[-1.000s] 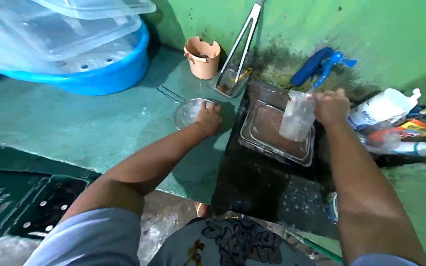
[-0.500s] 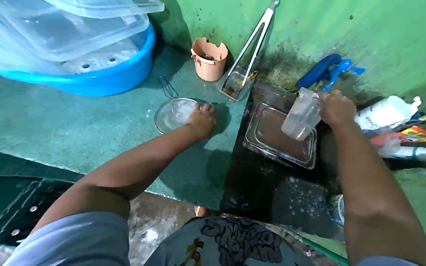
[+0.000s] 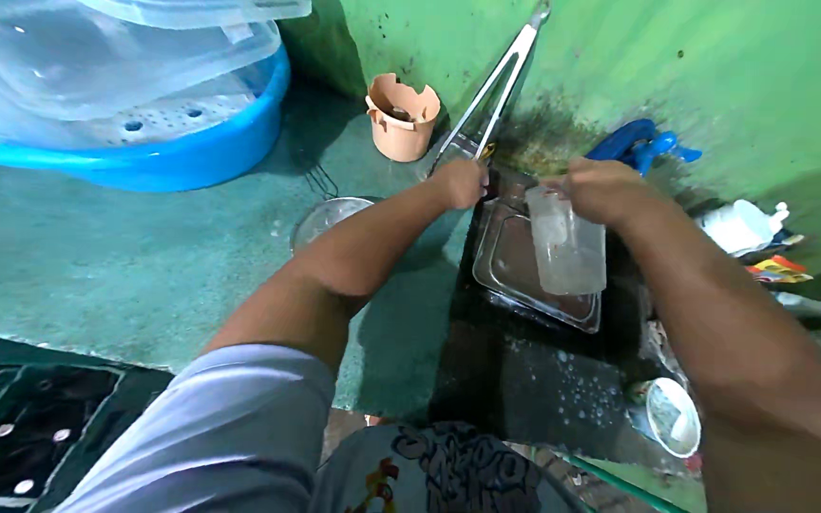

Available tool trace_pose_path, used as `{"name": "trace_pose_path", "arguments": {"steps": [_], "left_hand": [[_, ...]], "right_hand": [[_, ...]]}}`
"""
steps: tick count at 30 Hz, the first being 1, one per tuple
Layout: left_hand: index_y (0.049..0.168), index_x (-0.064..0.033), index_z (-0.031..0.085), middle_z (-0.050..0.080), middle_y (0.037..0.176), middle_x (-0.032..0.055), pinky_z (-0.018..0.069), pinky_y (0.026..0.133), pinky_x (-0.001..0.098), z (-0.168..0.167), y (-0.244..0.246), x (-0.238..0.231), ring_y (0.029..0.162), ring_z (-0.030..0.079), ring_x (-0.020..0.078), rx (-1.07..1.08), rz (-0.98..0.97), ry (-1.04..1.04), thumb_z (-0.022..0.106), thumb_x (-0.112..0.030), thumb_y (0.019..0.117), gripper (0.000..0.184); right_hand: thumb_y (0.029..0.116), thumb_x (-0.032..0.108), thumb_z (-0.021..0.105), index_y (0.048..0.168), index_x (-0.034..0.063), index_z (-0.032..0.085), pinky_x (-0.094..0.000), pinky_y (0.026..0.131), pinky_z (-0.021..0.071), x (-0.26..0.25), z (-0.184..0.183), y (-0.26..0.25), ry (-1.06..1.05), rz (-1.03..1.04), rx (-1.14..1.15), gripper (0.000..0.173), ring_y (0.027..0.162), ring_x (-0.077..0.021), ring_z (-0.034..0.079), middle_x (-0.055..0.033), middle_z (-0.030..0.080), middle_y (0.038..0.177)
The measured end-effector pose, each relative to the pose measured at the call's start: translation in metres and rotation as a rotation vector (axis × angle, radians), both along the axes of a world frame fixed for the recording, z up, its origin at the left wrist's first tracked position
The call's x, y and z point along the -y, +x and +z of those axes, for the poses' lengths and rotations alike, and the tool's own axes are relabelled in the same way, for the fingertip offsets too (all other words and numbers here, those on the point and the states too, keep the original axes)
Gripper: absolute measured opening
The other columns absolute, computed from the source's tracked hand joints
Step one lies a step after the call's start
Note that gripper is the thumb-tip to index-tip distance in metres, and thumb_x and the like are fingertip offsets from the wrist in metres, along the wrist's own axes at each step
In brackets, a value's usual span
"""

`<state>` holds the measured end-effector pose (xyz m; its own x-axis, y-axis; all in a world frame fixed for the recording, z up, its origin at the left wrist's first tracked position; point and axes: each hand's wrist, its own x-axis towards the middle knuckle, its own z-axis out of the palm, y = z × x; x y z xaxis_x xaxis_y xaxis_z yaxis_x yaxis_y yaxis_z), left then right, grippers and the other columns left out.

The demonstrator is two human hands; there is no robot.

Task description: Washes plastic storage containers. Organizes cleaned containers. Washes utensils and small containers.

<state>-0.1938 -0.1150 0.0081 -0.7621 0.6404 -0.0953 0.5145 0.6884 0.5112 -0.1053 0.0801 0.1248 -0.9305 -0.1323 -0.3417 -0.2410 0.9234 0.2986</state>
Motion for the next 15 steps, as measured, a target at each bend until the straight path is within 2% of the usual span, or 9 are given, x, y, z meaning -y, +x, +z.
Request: {"name": "trace_pose_path", "arguments": {"steps": [2,5,6,7,8,9,11,13,15], "left_hand": [[0.128,-0.0063,0.067,0.067,0.127,0.021,0.0462,0.105,0.0625,0.0,-0.012,-0.01,0.123,0.062,0.0397,0.055,0.037,0.047,0.057,-0.019,0.1045,0.029],[0.122,-0.0074,0.07,0.067,0.126,0.0209,0.0455,0.105,0.0623,0.0,-0.025,-0.015,0.123,0.062,0.0399,0.087,0.055,0.061,0.058,-0.016,0.1026,0.025],[0.121,-0.0065,0.071,0.067,0.125,0.0219,0.0452,0.104,0.0631,0.003,-0.027,-0.014,0.122,0.061,0.0409,0.089,0.054,0.063,0.06,-0.013,0.1005,0.024],[0.122,-0.0049,0.07,0.066,0.126,0.0234,0.0447,0.104,0.064,0.003,-0.03,-0.013,0.123,0.06,0.0421,0.089,0.048,0.061,0.062,-0.011,0.0982,0.026],[0.122,-0.0026,0.069,0.066,0.126,0.0245,0.0457,0.103,0.0648,0.002,-0.034,-0.014,0.123,0.06,0.0429,0.083,0.045,0.062,0.065,-0.01,0.0957,0.027],[0.12,0.0015,0.068,0.066,0.123,0.0263,0.047,0.1,0.065,0.004,-0.036,-0.014,0.119,0.062,0.0436,0.095,0.051,0.069,0.068,-0.008,0.093,0.029],[0.118,0.005,0.065,0.066,0.118,0.0254,0.0504,0.095,0.0611,0.005,-0.041,-0.015,0.111,0.064,0.0404,0.138,0.094,0.102,0.074,-0.008,0.088,0.034],[0.129,0.0036,0.062,0.064,0.127,0.0249,0.0482,0.102,0.0598,0.006,-0.044,-0.014,0.119,0.062,0.0395,0.187,0.123,0.165,0.077,-0.009,0.0872,0.046],[0.13,0.0034,0.061,0.064,0.128,0.0242,0.0476,0.103,0.0585,0.006,-0.047,-0.016,0.12,0.062,0.0379,0.236,0.15,0.194,0.076,-0.011,0.0891,0.046]], "right_hand": [[0.1065,0.011,0.051,0.143,0.0218,0.062,-0.0643,0.098,0.0492,0.035,0.012,-0.005,0.052,0.062,0.076,0.04,0.122,-0.0444,0.061,-0.022,0.06,0.137],[0.1073,0.012,0.05,0.137,0.0116,0.064,-0.0658,0.095,0.0491,0.084,0.026,-0.015,0.181,0.119,0.149,0.032,0.123,-0.0464,0.059,-0.0236,0.058,0.137],[0.1068,0.013,0.051,0.127,0.0079,0.068,-0.0655,0.091,0.0504,0.091,0.024,-0.022,0.212,0.174,0.127,0.027,0.119,-0.0463,0.06,-0.0236,0.06,0.131],[0.1054,0.016,0.054,0.113,0.0047,0.071,-0.0653,0.084,0.0525,0.086,0.015,-0.036,0.21,0.286,0.059,0.022,0.11,-0.0458,0.064,-0.0232,0.064,0.119],[0.1014,0.02,0.059,0.096,0.0065,0.072,-0.0639,0.074,0.0554,0.071,-0.003,-0.058,0.187,0.432,-0.051,0.02,0.097,-0.0431,0.067,-0.0199,0.068,0.104],[0.1,0.024,0.061,0.09,0.0086,0.071,-0.0636,0.073,0.0554,0.064,-0.017,-0.077,0.192,0.481,-0.101,0.021,0.094,-0.0414,0.068,-0.0175,0.067,0.098],[0.0958,0.028,0.064,0.088,0.0099,0.07,-0.0644,0.067,0.0554,0.069,-0.029,-0.102,0.256,0.424,-0.114,0.021,0.091,-0.0412,0.068,-0.0164,0.067,0.094],[0.0941,0.028,0.065,0.091,0.0074,0.069,-0.0673,0.062,0.0534,0.081,-0.035,-0.112,0.297,0.3,-0.118,0.021,0.089,-0.0448,0.067,-0.02,0.067,0.093],[0.0917,0.032,0.069,0.094,0.007,0.069,-0.0696,0.059,0.0517,0.087,-0.039,-0.117,0.334,0.219,-0.141,0.025,0.088,-0.0474,0.067,-0.0225,0.066,0.093]]}}
